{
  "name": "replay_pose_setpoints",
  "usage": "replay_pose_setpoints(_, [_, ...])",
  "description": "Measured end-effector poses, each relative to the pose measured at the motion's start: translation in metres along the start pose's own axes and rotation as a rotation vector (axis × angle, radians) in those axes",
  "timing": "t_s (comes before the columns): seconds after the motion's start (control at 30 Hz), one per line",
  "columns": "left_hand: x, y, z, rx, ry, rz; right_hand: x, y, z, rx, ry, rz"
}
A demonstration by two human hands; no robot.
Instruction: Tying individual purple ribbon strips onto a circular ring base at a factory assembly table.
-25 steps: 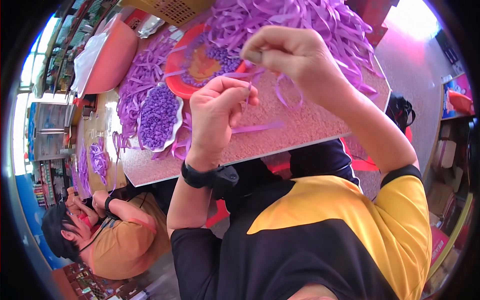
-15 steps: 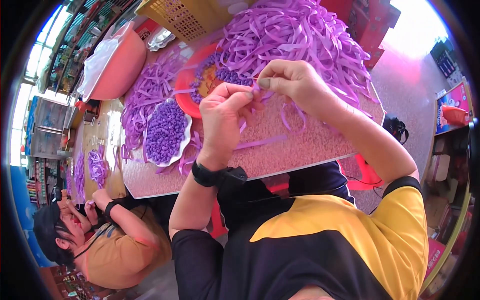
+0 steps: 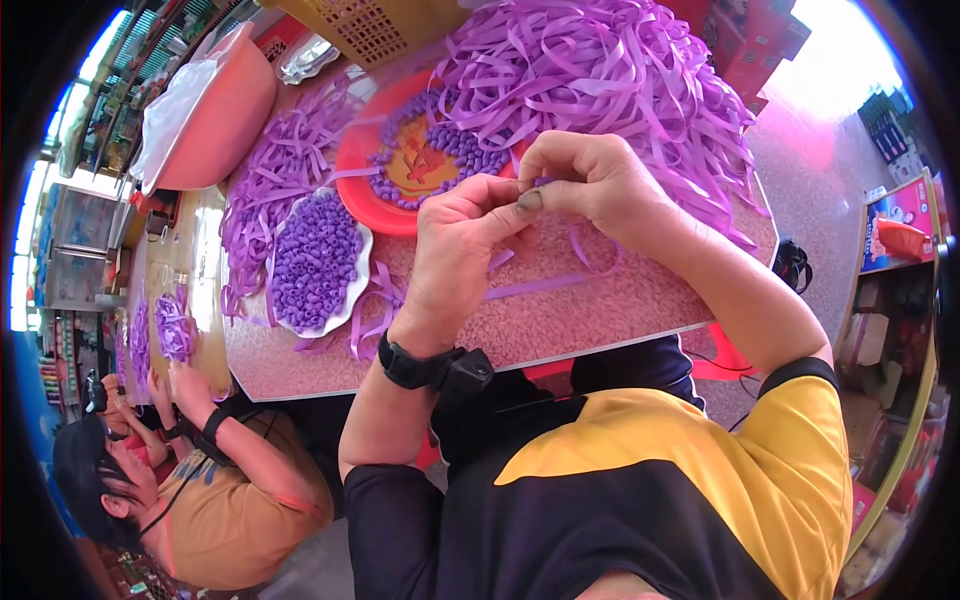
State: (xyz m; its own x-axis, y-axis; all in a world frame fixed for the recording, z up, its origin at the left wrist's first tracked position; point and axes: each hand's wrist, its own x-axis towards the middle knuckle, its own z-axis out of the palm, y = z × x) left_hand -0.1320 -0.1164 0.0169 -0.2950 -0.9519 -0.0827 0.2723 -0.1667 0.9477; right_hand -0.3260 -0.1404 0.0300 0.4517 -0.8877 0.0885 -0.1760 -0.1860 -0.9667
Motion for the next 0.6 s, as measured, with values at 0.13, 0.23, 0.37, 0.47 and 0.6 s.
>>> replay_pose_setpoints(0.13, [-0.003,0.002,-0.005,-0.062,0.036,-0.063,-0.002,-0.003,-0.002,-0.033,0.076,-0.153])
replay_pose_setpoints(0.23, [-0.003,0.005,-0.006,-0.114,0.043,-0.081,-0.004,0.0,-0.01,-0.125,0.084,-0.226])
replay_pose_setpoints(0.37, [-0.004,0.003,-0.007,-0.119,0.049,-0.087,-0.006,0.002,-0.012,-0.392,0.082,-0.383])
replay_pose_setpoints(0.47, [-0.005,0.004,-0.008,-0.08,0.037,-0.085,-0.005,0.003,-0.009,-0.435,0.123,-0.433])
replay_pose_setpoints(0.6, [-0.006,0.003,-0.006,-0.07,0.05,-0.085,-0.004,0.003,-0.008,-0.452,0.151,-0.469])
